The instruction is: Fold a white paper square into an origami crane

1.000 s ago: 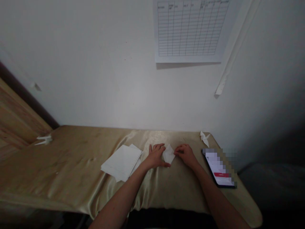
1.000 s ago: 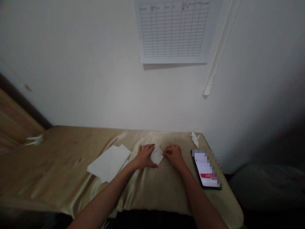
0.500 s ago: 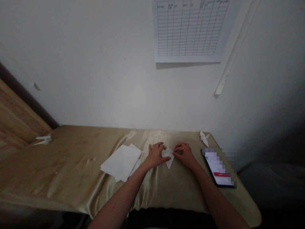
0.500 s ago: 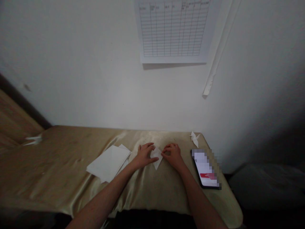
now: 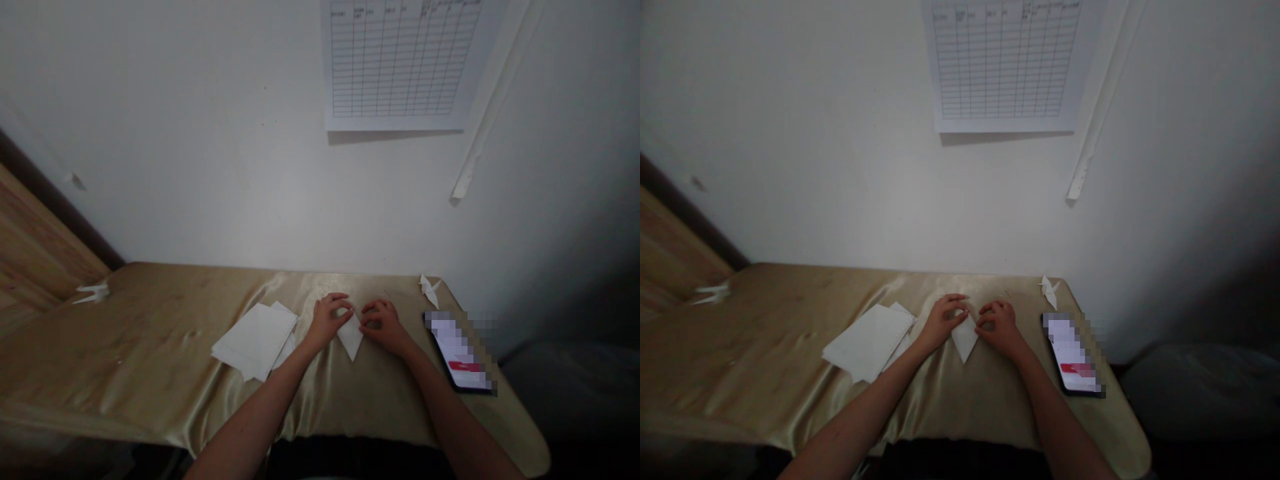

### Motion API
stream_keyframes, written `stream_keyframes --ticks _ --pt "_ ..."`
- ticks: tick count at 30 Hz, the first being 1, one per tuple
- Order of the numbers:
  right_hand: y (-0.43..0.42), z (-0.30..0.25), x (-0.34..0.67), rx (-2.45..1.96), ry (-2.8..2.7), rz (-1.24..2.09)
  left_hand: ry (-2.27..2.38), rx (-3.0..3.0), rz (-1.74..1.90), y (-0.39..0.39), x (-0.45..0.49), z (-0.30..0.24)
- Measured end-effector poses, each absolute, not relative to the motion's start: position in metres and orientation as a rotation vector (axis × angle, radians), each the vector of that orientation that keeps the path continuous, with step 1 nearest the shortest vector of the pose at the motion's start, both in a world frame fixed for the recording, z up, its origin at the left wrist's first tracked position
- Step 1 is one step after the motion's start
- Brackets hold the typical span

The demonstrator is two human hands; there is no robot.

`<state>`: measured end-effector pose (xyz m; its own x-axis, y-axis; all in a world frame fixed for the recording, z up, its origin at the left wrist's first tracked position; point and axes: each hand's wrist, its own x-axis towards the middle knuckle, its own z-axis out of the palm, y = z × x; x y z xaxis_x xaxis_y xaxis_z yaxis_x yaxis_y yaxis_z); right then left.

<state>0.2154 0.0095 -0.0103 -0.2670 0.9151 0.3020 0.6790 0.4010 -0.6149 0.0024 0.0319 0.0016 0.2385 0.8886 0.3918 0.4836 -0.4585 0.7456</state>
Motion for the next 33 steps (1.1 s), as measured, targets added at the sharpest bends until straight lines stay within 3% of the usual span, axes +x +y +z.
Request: stream_keyframes --ticks 33 --pt "0.0146 -0.0178 0.209 -1.288 -1.949 0.443 1.347 2.116 0.905 0.0322 0.0052 0.003"
